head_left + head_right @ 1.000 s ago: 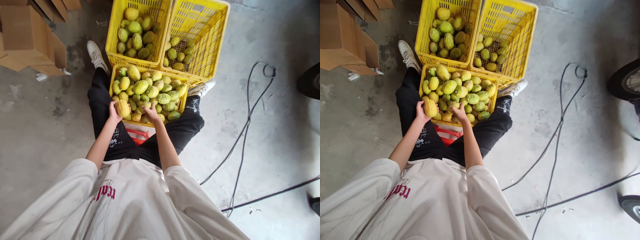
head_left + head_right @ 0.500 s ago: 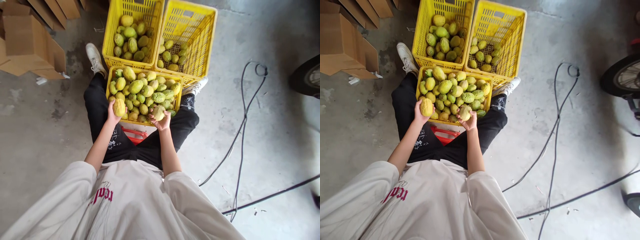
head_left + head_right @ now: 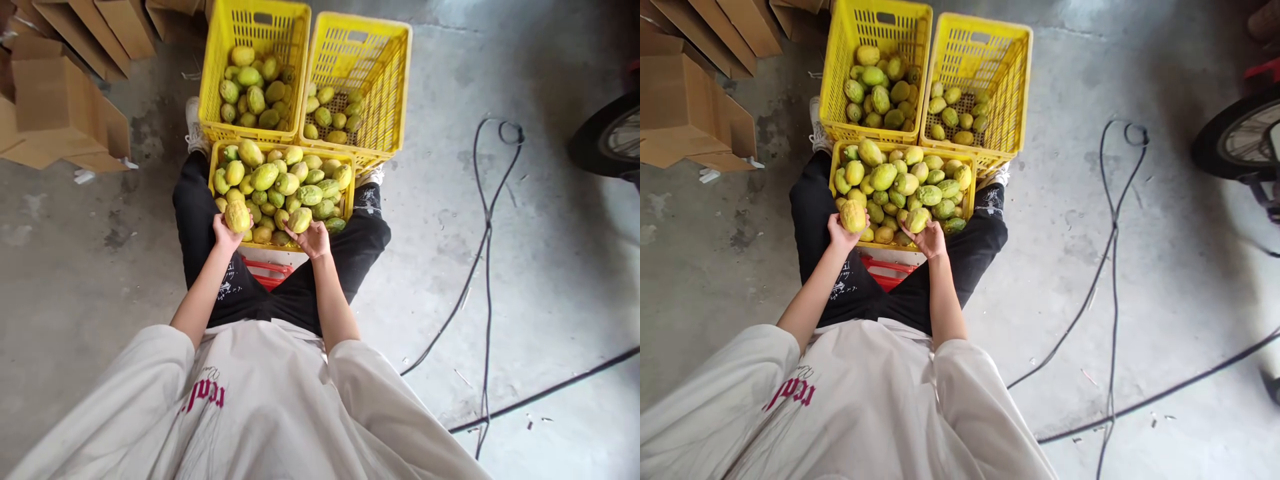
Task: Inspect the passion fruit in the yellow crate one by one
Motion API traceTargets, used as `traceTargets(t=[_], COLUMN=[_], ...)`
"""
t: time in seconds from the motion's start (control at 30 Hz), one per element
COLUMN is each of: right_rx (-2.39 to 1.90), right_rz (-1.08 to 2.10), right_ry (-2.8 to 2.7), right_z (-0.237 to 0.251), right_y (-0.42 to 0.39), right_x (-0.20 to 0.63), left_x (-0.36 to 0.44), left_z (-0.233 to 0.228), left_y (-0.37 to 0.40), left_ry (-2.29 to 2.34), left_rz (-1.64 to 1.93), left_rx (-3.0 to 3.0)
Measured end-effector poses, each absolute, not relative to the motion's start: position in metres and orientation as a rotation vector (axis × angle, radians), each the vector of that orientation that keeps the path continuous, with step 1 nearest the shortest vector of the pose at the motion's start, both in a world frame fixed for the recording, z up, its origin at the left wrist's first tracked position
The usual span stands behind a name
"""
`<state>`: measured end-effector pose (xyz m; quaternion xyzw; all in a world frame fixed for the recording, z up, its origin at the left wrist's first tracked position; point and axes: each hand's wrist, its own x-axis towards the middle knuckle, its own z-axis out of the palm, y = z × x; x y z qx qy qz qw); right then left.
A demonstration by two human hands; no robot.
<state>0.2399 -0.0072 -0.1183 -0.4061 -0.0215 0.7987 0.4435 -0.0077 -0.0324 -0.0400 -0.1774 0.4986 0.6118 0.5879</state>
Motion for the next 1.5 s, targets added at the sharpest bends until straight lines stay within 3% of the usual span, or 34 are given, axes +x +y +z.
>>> traceTargets(t=[0.37, 0.63, 1.0, 1.5], right_rx=[-1.164, -1.140, -1.168, -1.077], right_rz=[1.991, 2.004, 1.982, 2.040], right_ry=[-0.006, -0.049, 0.182, 0.059], right_z=[-0.142, -0.142, -0.132, -0.141], right_y=[0.000, 0.001, 0.003, 0.002], right_x=[0.219, 0.226, 0.221, 0.231], left_x=[-0.040, -0.036, -0.031, -0.032], left_z=[-0.074, -0.096, -0.082, -0.070], left_y=[-0.031, -0.034, -0.030, -0.031], left_ry=[1.265, 1.276, 1.346, 1.297], left_rz=[1.294, 1.000, 1.019, 1.120], left_rx=[-0.119, 0.084, -0.033, -0.078])
